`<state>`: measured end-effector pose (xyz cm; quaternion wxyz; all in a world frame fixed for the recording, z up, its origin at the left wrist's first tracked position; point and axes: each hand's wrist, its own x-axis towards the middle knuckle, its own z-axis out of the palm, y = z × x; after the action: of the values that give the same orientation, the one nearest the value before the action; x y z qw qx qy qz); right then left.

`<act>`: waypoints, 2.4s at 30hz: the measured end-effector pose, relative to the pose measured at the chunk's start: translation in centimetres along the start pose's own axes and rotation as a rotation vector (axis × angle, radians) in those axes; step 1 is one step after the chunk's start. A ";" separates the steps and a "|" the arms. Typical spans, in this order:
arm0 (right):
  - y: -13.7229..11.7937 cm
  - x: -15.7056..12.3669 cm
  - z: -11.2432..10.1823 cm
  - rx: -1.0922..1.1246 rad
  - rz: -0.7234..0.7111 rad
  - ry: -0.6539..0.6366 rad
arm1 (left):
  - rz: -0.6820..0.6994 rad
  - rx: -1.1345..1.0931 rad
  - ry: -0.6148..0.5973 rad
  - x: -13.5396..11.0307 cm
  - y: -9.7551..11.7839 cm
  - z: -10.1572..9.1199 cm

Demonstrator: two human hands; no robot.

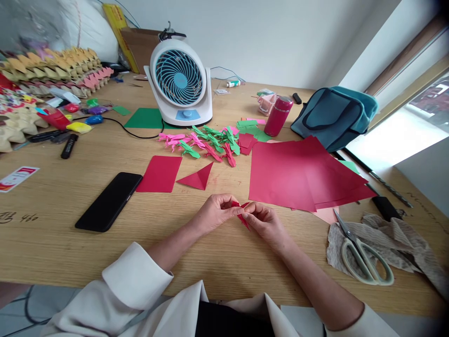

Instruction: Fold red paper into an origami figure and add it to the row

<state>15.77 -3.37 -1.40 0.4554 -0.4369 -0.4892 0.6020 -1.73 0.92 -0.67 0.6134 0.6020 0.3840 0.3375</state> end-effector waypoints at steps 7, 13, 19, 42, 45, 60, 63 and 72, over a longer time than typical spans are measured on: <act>-0.3 -0.1 -0.1 -0.006 -0.026 0.003 | 0.010 -0.032 0.073 -0.3 0.8 0.4; -0.1 -0.7 -0.9 -0.330 -0.317 0.050 | -0.038 -0.174 0.091 -0.3 0.9 0.2; -0.3 -1.3 -0.8 -0.658 -0.608 0.016 | -0.091 -0.250 0.061 -0.4 0.8 0.6; -0.6 -1.5 -1.4 -0.917 -0.749 0.002 | -0.157 -0.070 -0.024 -0.6 1.4 0.5; -0.7 -1.5 -1.4 -0.935 -0.737 -0.020 | -0.133 -0.017 -0.013 -0.6 1.2 0.6; -0.7 -1.4 -1.3 -0.896 -0.687 -0.028 | -0.121 0.047 0.001 -0.5 0.5 0.6; -0.6 -1.3 -1.3 -0.883 -0.631 -0.044 | -0.112 0.102 0.005 -0.5 0.1 0.6; -0.9 -1.0 -1.0 -0.636 -0.342 0.019 | -0.071 0.097 -0.048 -0.7 0.9 0.3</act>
<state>17.10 -4.08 -0.59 0.3953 -0.4740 -0.7140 0.3306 -1.76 0.22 0.28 0.6042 0.6249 0.4061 0.2820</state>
